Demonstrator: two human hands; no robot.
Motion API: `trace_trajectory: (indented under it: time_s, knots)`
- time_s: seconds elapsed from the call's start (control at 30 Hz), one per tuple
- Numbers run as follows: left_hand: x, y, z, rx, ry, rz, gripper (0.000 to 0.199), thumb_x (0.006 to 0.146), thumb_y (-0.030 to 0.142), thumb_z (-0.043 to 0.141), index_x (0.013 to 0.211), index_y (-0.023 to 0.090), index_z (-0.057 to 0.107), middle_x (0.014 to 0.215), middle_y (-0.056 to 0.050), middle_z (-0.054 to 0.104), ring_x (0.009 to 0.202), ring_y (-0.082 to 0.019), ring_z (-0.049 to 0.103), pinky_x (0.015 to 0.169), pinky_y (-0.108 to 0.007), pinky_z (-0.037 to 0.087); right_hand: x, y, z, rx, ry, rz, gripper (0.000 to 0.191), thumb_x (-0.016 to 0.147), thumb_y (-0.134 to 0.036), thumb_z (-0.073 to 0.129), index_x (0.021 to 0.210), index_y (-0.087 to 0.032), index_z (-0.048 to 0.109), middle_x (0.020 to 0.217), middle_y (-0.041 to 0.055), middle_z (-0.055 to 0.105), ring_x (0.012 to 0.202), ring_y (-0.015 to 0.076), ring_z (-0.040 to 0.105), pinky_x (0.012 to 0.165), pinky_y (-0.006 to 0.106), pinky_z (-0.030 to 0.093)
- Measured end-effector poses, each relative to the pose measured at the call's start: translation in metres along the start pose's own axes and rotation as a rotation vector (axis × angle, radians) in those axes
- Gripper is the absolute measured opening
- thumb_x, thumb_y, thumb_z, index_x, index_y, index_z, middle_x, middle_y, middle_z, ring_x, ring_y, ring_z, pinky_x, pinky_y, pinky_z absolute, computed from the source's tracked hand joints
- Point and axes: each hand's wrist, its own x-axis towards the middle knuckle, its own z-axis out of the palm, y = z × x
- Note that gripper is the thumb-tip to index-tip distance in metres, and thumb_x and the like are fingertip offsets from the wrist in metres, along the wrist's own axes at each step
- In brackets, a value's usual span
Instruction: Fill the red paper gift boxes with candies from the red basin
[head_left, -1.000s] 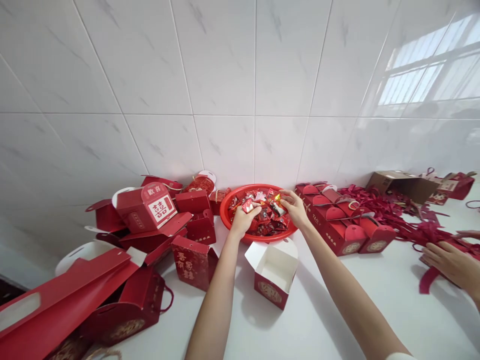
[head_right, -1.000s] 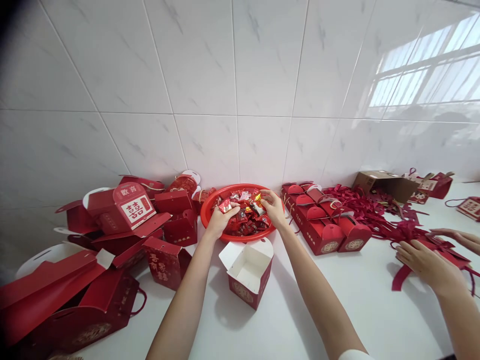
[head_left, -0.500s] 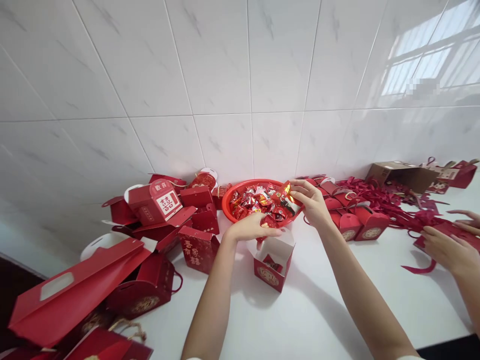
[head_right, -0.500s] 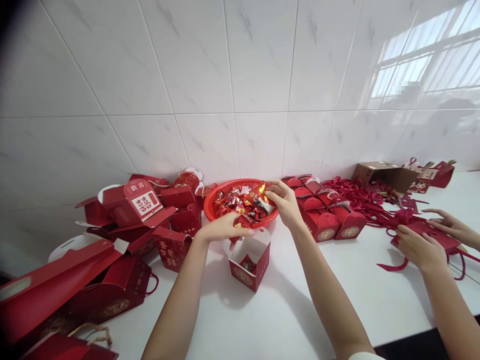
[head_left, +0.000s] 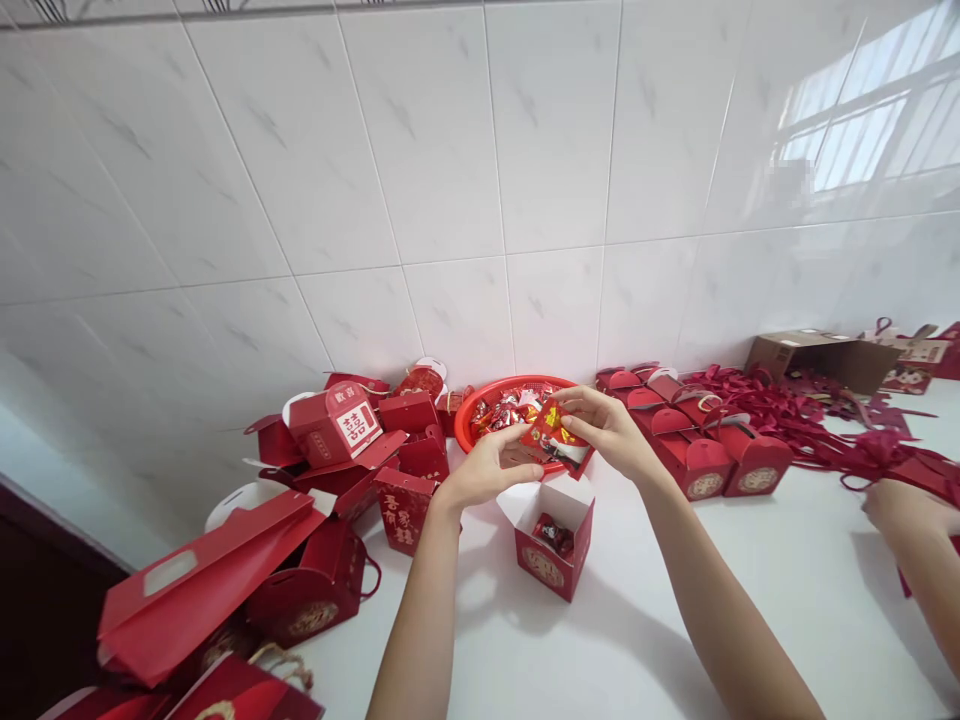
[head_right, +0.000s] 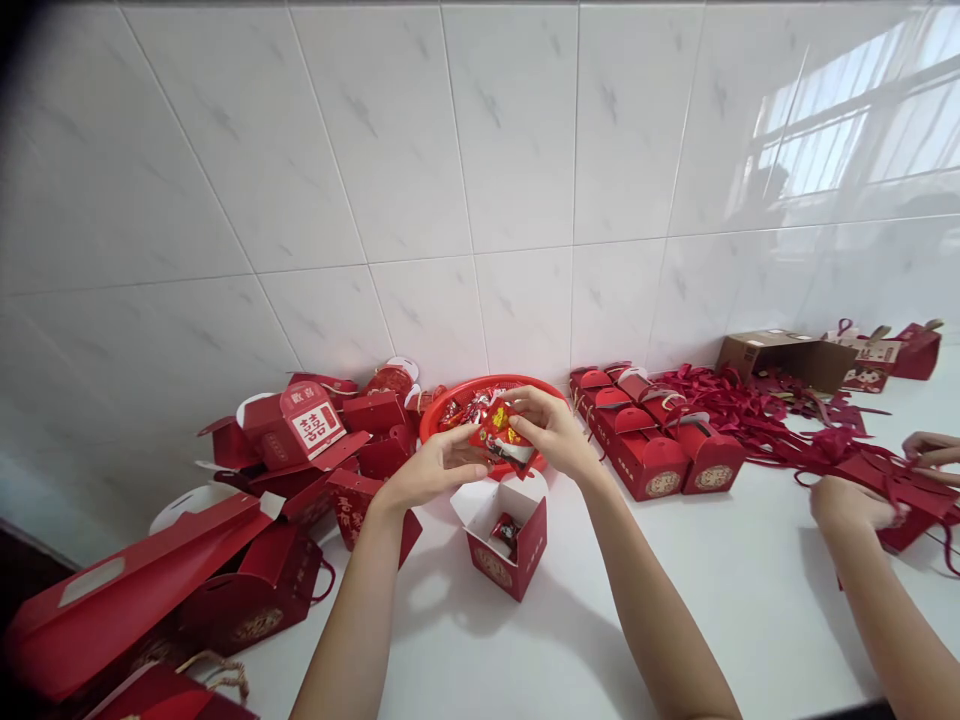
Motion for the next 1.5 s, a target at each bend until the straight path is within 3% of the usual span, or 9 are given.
trace_trajectory:
  time_s: [0.07, 0.2, 0.43, 0.57, 0.77, 1.0, 1.1, 1.27, 1.5]
  knots:
    - [0.002, 0.002, 0.0, -0.084, 0.035, 0.022, 0.057, 0.067, 0.03, 0.084, 0.12, 0.017, 0.068, 0.105, -0.011, 0.075, 0.096, -0.026, 0.071, 0.082, -0.033, 0.055, 0.0, -0.001, 0.002, -0.015, -0.02, -0.029, 0.027, 0.084, -0.036, 0.066, 0.108, -0.023, 0.068, 0.101, 0.0056, 0.071, 0.089, 0.0198, 0.067, 0.077, 0.033, 0.057]
    - [0.013, -0.002, 0.007, -0.076, 0.171, 0.129, 0.034, 0.074, 0.044, 0.077, 0.094, 0.016, 0.074, 0.092, -0.007, 0.074, 0.087, -0.021, 0.068, 0.081, -0.03, 0.054, -0.003, -0.001, 0.004, -0.046, -0.108, -0.036, 0.032, 0.087, -0.038, 0.066, 0.116, -0.023, 0.065, 0.105, 0.0062, 0.07, 0.096, 0.0214, 0.067, 0.083, 0.036, 0.057]
    - [0.018, -0.005, 0.008, -0.033, 0.337, 0.212, 0.031, 0.072, 0.046, 0.077, 0.076, 0.016, 0.069, 0.07, -0.001, 0.066, 0.069, -0.015, 0.061, 0.07, -0.025, 0.051, -0.008, 0.003, 0.0, -0.06, -0.249, 0.072, 0.053, 0.08, -0.037, 0.077, 0.128, -0.024, 0.06, 0.073, -0.0022, 0.063, 0.065, 0.0152, 0.061, 0.056, 0.026, 0.053]
    - [0.014, -0.002, 0.007, -0.004, 0.31, 0.215, 0.031, 0.074, 0.046, 0.076, 0.078, 0.016, 0.071, 0.071, -0.001, 0.066, 0.07, -0.016, 0.061, 0.068, -0.025, 0.05, -0.008, -0.002, -0.002, -0.005, -0.305, 0.064, 0.063, 0.079, -0.035, 0.078, 0.137, -0.027, 0.053, 0.085, 0.0002, 0.068, 0.076, 0.017, 0.066, 0.065, 0.028, 0.056]
    - [0.007, 0.001, 0.007, 0.199, 0.102, 0.151, 0.027, 0.085, 0.04, 0.066, 0.094, 0.017, 0.075, 0.088, -0.006, 0.074, 0.081, -0.02, 0.067, 0.074, -0.027, 0.052, -0.008, -0.006, -0.005, -0.23, -0.276, 0.015, 0.023, 0.085, -0.033, 0.069, 0.105, -0.022, 0.072, 0.087, 0.002, 0.07, 0.07, 0.0152, 0.062, 0.064, 0.027, 0.051]
    - [0.003, -0.001, -0.007, 0.384, 0.215, 0.156, 0.026, 0.087, 0.037, 0.063, 0.102, 0.019, 0.073, 0.104, -0.005, 0.076, 0.098, -0.023, 0.069, 0.091, -0.034, 0.054, -0.008, -0.001, 0.01, -0.542, -0.209, 0.086, 0.018, 0.08, -0.011, 0.057, 0.09, -0.02, 0.069, 0.088, 0.0019, 0.071, 0.075, 0.0155, 0.062, 0.067, 0.025, 0.046]
    - [-0.001, 0.0, -0.015, 0.43, 0.233, 0.135, 0.028, 0.088, 0.039, 0.061, 0.103, 0.019, 0.072, 0.107, -0.005, 0.076, 0.101, -0.022, 0.069, 0.094, -0.035, 0.053, -0.007, -0.001, 0.017, -0.629, -0.314, 0.144, 0.015, 0.078, -0.008, 0.056, 0.084, -0.018, 0.066, 0.083, 0.0018, 0.07, 0.072, 0.0147, 0.061, 0.066, 0.025, 0.043]
    - [-0.004, 0.0, -0.021, 0.45, 0.237, 0.092, 0.028, 0.087, 0.039, 0.06, 0.102, 0.018, 0.072, 0.103, -0.005, 0.076, 0.099, -0.022, 0.069, 0.092, -0.034, 0.053, -0.011, 0.0, 0.016, -0.754, -0.686, 0.303, 0.019, 0.081, -0.018, 0.061, 0.063, -0.017, 0.065, 0.065, 0.0031, 0.067, 0.06, 0.0147, 0.057, 0.057, 0.026, 0.038]
    - [-0.009, 0.0, -0.028, 0.642, 0.031, -0.067, 0.029, 0.087, 0.039, 0.052, 0.093, 0.018, 0.071, 0.099, -0.004, 0.075, 0.092, -0.022, 0.067, 0.082, -0.03, 0.05, -0.021, -0.007, -0.008, -0.751, -0.611, 0.274, 0.023, 0.088, -0.034, 0.056, 0.085, -0.019, 0.073, 0.083, 0.0061, 0.073, 0.072, 0.0191, 0.063, 0.061, 0.028, 0.043]
